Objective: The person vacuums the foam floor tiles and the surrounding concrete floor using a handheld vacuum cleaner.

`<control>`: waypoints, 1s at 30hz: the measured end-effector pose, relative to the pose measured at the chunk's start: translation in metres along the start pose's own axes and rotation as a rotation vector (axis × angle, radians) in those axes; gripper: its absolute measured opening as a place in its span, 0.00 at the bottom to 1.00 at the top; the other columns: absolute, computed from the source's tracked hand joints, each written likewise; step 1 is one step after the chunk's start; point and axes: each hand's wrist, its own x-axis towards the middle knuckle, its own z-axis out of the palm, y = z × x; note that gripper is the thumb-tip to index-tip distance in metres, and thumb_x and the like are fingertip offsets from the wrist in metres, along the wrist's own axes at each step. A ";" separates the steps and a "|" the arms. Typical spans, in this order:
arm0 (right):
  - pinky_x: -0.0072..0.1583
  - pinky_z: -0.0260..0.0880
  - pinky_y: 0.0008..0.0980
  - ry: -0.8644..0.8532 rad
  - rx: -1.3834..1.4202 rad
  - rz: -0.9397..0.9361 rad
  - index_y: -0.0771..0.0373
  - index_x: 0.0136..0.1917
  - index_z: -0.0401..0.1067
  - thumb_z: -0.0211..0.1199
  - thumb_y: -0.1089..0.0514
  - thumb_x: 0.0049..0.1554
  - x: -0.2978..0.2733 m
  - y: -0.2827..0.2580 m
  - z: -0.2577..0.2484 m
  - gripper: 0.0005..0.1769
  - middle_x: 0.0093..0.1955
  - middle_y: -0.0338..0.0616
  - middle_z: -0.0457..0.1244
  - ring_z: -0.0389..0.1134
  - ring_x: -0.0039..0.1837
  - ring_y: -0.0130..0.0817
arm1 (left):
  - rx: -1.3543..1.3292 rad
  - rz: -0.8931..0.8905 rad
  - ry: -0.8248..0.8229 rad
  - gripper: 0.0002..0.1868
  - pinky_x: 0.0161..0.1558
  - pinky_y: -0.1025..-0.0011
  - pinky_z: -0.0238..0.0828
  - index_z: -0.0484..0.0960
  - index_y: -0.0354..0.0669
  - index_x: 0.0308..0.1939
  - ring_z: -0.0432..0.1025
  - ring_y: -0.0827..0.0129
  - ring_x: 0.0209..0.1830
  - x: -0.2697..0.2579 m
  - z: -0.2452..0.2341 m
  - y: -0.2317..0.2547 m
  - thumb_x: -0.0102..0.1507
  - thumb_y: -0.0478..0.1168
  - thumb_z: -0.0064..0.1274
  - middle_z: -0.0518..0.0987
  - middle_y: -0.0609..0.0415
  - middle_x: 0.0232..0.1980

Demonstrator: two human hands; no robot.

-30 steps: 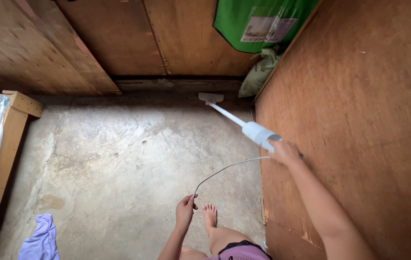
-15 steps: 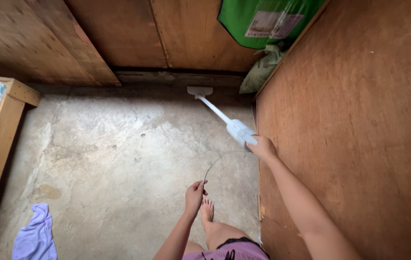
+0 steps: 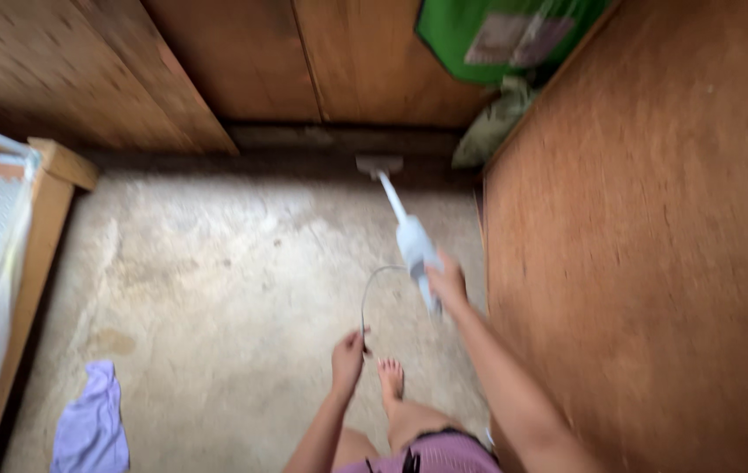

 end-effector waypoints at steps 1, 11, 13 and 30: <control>0.31 0.63 0.34 0.024 -0.059 0.018 0.59 0.61 0.74 0.65 0.60 0.54 -0.021 0.008 0.006 0.20 0.35 0.42 0.68 0.64 0.28 0.27 | 0.007 0.016 -0.010 0.18 0.25 0.75 0.62 0.87 0.46 0.56 0.65 0.78 0.20 -0.001 -0.004 0.002 0.69 0.44 0.45 0.79 0.56 0.24; 0.45 0.72 0.47 0.033 -0.276 0.272 0.54 0.76 0.68 0.66 0.50 0.54 -0.032 -0.025 0.032 0.37 0.44 0.65 0.73 0.72 0.39 0.53 | -0.032 -0.124 -0.058 0.18 0.24 0.75 0.62 0.88 0.46 0.55 0.64 0.78 0.19 -0.003 -0.056 -0.011 0.69 0.45 0.45 0.79 0.57 0.24; 0.48 0.74 0.47 0.009 -0.285 0.270 0.54 0.75 0.67 0.66 0.51 0.52 -0.058 -0.028 0.034 0.37 0.49 0.60 0.73 0.74 0.44 0.55 | -0.034 -0.102 -0.066 0.19 0.24 0.76 0.63 0.87 0.47 0.55 0.65 0.78 0.19 -0.001 -0.065 -0.006 0.69 0.45 0.44 0.79 0.56 0.23; 0.57 0.74 0.45 0.034 -0.534 -0.130 0.55 0.69 0.73 0.65 0.48 0.53 -0.042 -0.017 0.098 0.31 0.56 0.62 0.70 0.74 0.58 0.53 | -0.051 -0.120 -0.096 0.18 0.24 0.76 0.63 0.88 0.44 0.54 0.64 0.78 0.19 -0.003 -0.110 -0.027 0.69 0.44 0.44 0.79 0.58 0.23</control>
